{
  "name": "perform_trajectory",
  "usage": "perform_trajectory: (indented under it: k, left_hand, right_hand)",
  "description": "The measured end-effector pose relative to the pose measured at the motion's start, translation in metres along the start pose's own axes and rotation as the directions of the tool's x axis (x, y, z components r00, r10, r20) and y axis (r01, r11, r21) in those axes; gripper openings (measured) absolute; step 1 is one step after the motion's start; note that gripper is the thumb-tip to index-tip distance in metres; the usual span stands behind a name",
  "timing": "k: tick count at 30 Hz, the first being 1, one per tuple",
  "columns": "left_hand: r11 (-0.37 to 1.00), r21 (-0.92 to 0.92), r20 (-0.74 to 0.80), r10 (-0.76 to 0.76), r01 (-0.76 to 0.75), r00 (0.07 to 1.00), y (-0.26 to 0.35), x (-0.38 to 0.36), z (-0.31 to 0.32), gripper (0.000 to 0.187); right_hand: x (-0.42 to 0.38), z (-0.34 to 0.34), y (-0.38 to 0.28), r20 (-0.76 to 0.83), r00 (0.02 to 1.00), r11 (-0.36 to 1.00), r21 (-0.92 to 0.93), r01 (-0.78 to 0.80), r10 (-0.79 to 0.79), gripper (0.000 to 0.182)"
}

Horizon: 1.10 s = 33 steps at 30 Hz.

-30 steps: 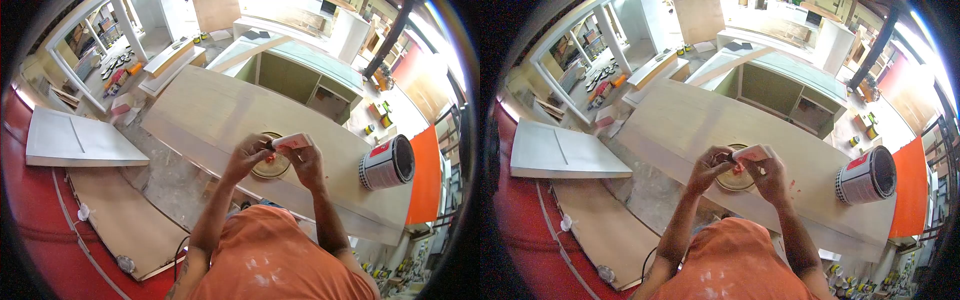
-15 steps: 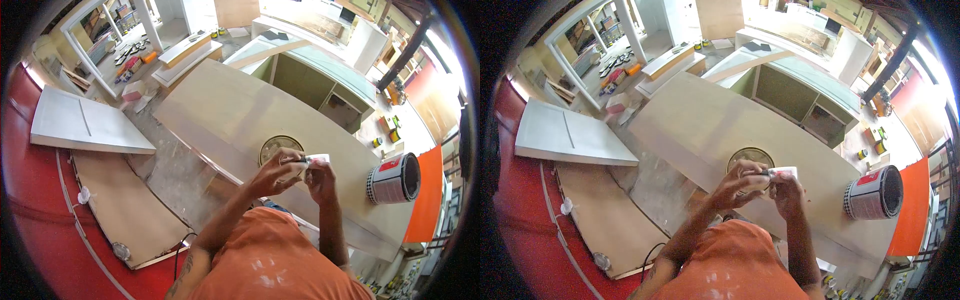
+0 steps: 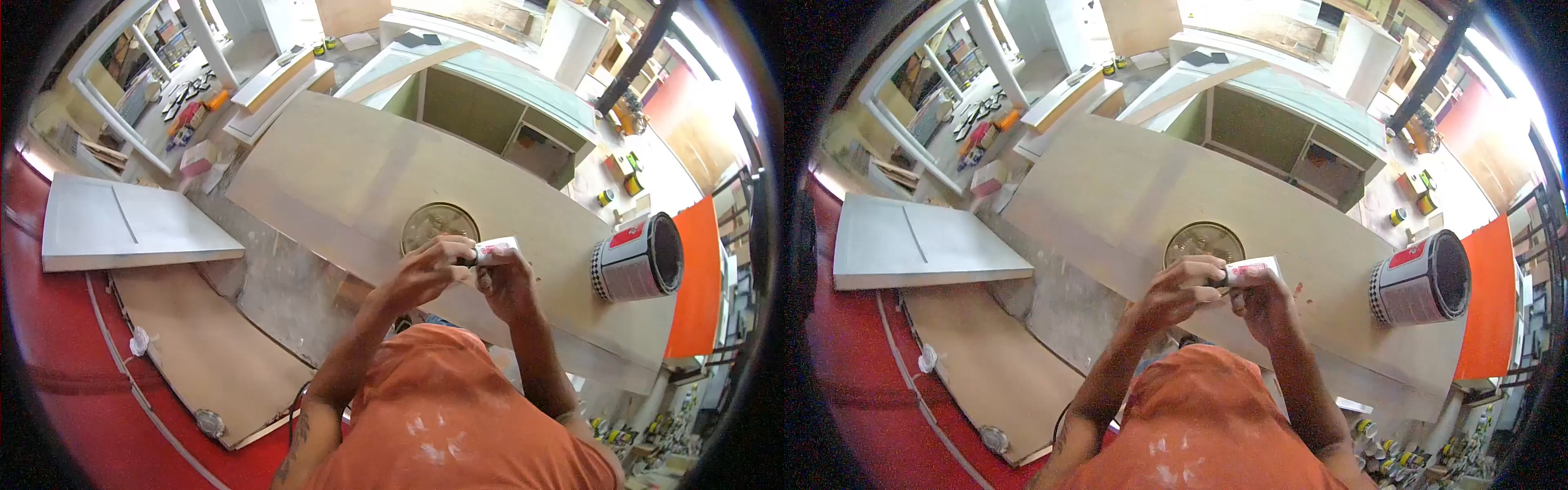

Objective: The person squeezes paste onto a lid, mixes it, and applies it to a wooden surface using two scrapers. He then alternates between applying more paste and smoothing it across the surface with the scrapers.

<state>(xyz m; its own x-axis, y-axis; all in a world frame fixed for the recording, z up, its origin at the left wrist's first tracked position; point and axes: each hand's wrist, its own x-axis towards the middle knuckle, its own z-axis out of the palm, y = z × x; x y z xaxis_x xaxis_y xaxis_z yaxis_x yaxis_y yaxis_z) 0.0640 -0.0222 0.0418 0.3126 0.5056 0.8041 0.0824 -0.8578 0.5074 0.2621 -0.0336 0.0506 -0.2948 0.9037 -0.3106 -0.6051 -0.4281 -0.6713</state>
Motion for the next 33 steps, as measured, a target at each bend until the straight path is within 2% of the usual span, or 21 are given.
perform_trajectory:
  k: [2,4,5,7,8,10,11,14,17,18,19,20,21,23,25,27,28,29,30,31,33]
  left_hand:
    - [0.998,-0.053,-0.017,-0.032,0.031,0.999,0.007,0.001,0.009,0.02]
    - [0.816,-0.45,-0.345,-0.533,0.363,0.772,0.019,0.006,0.023,0.02]
    - [0.817,-0.449,-0.341,-0.531,0.362,0.775,0.021,0.008,0.017,0.02]
    - [0.368,-0.522,0.168,-0.84,0.769,0.516,0.026,0.009,0.0,0.022]
    - [0.368,-0.522,0.166,-0.841,0.77,0.515,0.025,0.006,-0.001,0.022]
    - [0.879,-0.187,0.045,-0.438,0.438,0.898,0.019,0.001,-0.004,0.022]
    - [0.881,-0.179,0.037,-0.438,0.437,0.898,0.018,-0.001,-0.005,0.022]
    - [0.954,0.258,0.251,0.083,-0.149,0.965,0.017,-0.008,-0.012,0.027]
    - [0.924,0.303,0.311,0.135,-0.233,0.941,0.017,-0.007,-0.021,0.024]
    - [0.921,0.311,0.309,0.136,-0.235,0.941,0.021,-0.005,-0.015,0.024]
    - [0.989,0.125,0.02,-0.086,0.083,0.996,0.028,-0.002,-0.002,0.022]
    - [0.932,-0.146,-0.211,-0.357,0.332,0.91,0.033,0.0,0.005,0.021]
    - [0.934,-0.138,-0.216,-0.352,0.328,0.911,0.034,-0.002,0.002,0.021]
    - [0.405,-0.412,0.181,-0.842,0.816,0.509,0.037,-0.007,-0.007,0.02]
    - [0.403,-0.442,0.155,-0.846,0.802,0.51,0.041,-0.006,-0.009,0.021]
    - [0.957,-0.118,0.014,-0.267,0.266,0.964,0.039,-0.007,-0.015,0.024]
    - [0.974,0.048,0.099,-0.225,0.221,0.969,0.045,-0.006,-0.021,0.026]
    - [0.975,0.045,0.102,-0.223,0.219,0.97,0.045,-0.006,-0.026,0.026]
    - [0.975,0.218,0.254,-0.089,0.032,0.963,0.043,-0.004,-0.03,0.031]
    - [0.921,0.344,0.42,0.022,-0.182,0.907,0.04,-0.002,-0.033,0.035]
    - [0.873,0.357,0.482,0.134,-0.334,0.866,0.03,-0.006,-0.034,0.042]
  right_hand:
    - [-0.002,0.002,-0.002,-0.004,1.0,1.0,-0.001,-0.003,0.003,0.025]
    - [-0.008,0.01,-0.004,-0.041,0.991,0.972,-0.203,0.116,-0.127,0.026]
    - [-0.01,0.015,-0.006,-0.042,0.991,0.972,-0.2,0.12,-0.131,0.026]
    - [-0.014,0.025,-0.009,0.028,0.962,0.868,-0.424,0.259,-0.273,0.028]
    - [-0.016,0.025,-0.009,0.029,0.962,0.868,-0.424,0.257,-0.271,0.028]
    - [-0.018,0.025,-0.009,-0.022,0.979,0.923,-0.339,0.183,-0.202,0.028]
    - [-0.017,0.023,-0.007,-0.011,0.98,0.923,-0.338,0.183,-0.198,0.028]
    - [-0.009,0.0,0.005,0.02,0.98,0.974,0.11,-0.199,0.198,0.025]
    - [-0.007,-0.002,0.004,0.122,0.944,0.943,0.099,-0.319,0.307,0.025]
    - [-0.01,0.011,0.004,-0.022,0.978,0.972,0.113,-0.204,0.207,0.026]
    - [-0.012,0.017,0.002,-0.014,0.978,0.973,0.108,-0.204,0.207,0.026]
    - [-0.014,0.02,0.001,-0.052,0.998,0.994,-0.102,-0.05,0.045,0.027]
    - [-0.016,0.024,0.001,-0.055,0.991,0.946,-0.308,0.101,-0.124,0.027]
    - [-0.023,0.036,-0.001,-0.001,0.984,0.907,-0.388,0.164,-0.179,0.027]
    - [-0.025,0.038,0.002,0.051,0.971,0.859,-0.458,0.229,-0.232,0.027]
    - [-0.023,0.03,0.006,-0.001,0.988,0.943,-0.298,0.146,-0.153,0.025]
    - [-0.021,0.024,0.008,-0.002,0.988,0.943,-0.297,0.149,-0.156,0.025]
    - [-0.018,0.015,0.01,-0.024,0.999,0.991,-0.124,-0.046,0.044,0.028]
    - [-0.014,0.008,0.012,-0.01,0.972,0.97,0.056,-0.235,0.236,0.032]
    - [-0.01,0.002,0.016,-0.021,0.975,0.973,0.064,-0.22,0.221,0.032]
    - [-0.009,-0.006,0.017,0.221,0.909,0.906,0.164,-0.391,0.353,0.034]
